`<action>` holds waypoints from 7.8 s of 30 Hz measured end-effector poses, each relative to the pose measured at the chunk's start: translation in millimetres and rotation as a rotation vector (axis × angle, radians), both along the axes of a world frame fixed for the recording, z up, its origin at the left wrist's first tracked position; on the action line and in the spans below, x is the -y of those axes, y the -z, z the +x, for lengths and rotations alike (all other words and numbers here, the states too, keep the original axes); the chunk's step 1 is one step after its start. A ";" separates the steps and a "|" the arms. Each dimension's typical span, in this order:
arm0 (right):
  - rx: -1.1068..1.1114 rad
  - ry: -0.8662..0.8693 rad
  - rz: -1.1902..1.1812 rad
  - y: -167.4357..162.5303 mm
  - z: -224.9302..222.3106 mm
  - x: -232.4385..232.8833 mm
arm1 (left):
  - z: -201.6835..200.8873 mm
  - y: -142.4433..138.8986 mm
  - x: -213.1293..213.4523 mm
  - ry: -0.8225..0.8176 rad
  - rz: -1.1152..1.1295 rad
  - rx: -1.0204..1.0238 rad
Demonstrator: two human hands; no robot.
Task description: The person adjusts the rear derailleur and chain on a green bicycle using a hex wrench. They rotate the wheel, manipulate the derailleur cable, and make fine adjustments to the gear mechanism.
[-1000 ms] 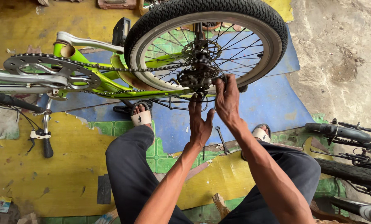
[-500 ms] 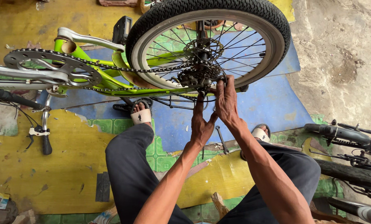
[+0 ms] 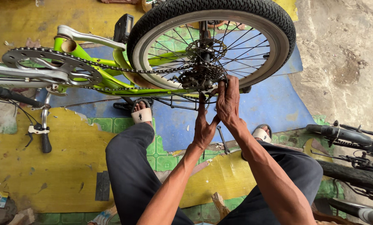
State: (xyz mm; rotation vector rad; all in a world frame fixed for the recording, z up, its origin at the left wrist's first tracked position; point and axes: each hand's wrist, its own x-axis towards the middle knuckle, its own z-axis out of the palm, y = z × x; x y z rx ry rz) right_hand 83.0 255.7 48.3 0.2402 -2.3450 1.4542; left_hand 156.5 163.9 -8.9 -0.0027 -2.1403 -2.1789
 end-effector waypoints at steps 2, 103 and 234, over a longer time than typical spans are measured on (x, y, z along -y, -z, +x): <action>-0.099 0.009 0.124 -3.0 1.5 -3.5 | 0.8 5.8 -3.7 0.000 0.010 -0.049; -0.135 -0.362 0.283 -85.1 -33.0 -1.1 | -116.7 -152.7 121.6 0.247 -0.854 -0.400; -0.120 0.271 -0.080 20.7 -32.9 -21.9 | -163.1 -188.0 39.8 0.380 -0.993 -0.821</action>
